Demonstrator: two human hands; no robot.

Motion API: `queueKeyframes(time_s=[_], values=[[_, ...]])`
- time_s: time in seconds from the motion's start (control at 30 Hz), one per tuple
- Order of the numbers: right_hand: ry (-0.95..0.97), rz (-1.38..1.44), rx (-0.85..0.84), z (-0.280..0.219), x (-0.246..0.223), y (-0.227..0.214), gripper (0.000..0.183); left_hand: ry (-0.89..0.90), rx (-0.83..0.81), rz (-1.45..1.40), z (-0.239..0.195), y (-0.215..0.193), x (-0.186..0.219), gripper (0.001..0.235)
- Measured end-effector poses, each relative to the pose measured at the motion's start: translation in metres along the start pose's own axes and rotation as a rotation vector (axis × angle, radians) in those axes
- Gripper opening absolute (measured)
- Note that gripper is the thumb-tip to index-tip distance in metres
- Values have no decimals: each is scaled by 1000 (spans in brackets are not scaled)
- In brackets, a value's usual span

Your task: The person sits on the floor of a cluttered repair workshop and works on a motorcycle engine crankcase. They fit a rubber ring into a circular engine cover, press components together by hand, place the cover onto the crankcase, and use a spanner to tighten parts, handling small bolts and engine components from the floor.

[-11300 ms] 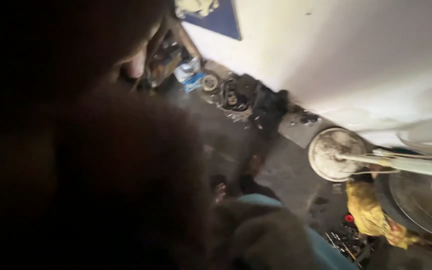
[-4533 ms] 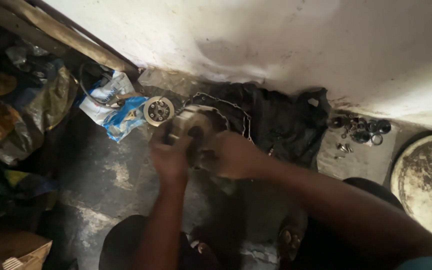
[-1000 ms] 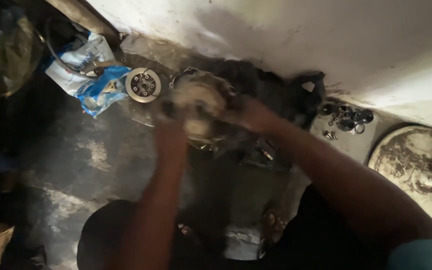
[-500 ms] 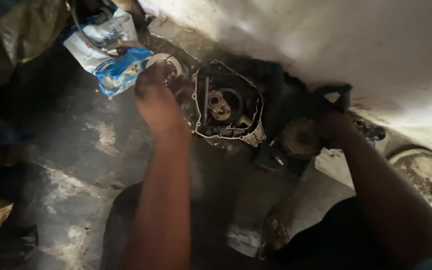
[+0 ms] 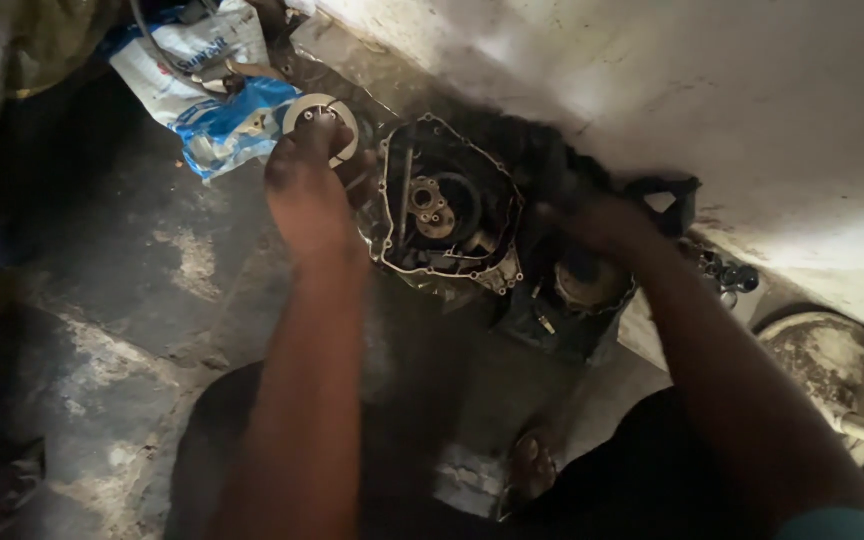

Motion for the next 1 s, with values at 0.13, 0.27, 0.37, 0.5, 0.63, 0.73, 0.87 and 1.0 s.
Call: queueKeyframes(time_s=[0.13, 0.27, 0.37, 0.5, 0.63, 0.73, 0.87, 1.0], values=[[-301, 275, 153, 52, -49, 46, 53, -2, -4, 77, -8, -2, 1, 19], [-279, 515, 209, 80, -75, 85, 61, 15, -40, 196, -4, -18, -3, 20], [-201, 684, 248, 114, -54, 109, 68, -27, -16, 198, -9, -23, 4, 16], [-220, 756, 132, 76, -103, 75, 55, -31, -22, 202, -12, -18, 5, 14], [-154, 418, 175, 34, -132, 42, 42, -42, -96, 266, -6, -17, -9, 16], [-89, 220, 279, 17, -126, -8, 36, -102, -89, 303, -5, -16, -12, 14], [-321, 6, 372, -3, -110, -75, 41, -122, -115, 314, 4, -17, -27, 16], [-289, 364, -2, -69, -150, -116, 36, -113, -343, 508, 9, 7, -55, 37]])
Point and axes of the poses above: each hand's wrist, its own z-axis towards the middle knuckle, its own y-axis out of the palm, x = y × z, the point moved 8 cm from there along z, towards the middle knuckle, and after that the axes turned 9 degrees about -x, right-handed, at the moved point
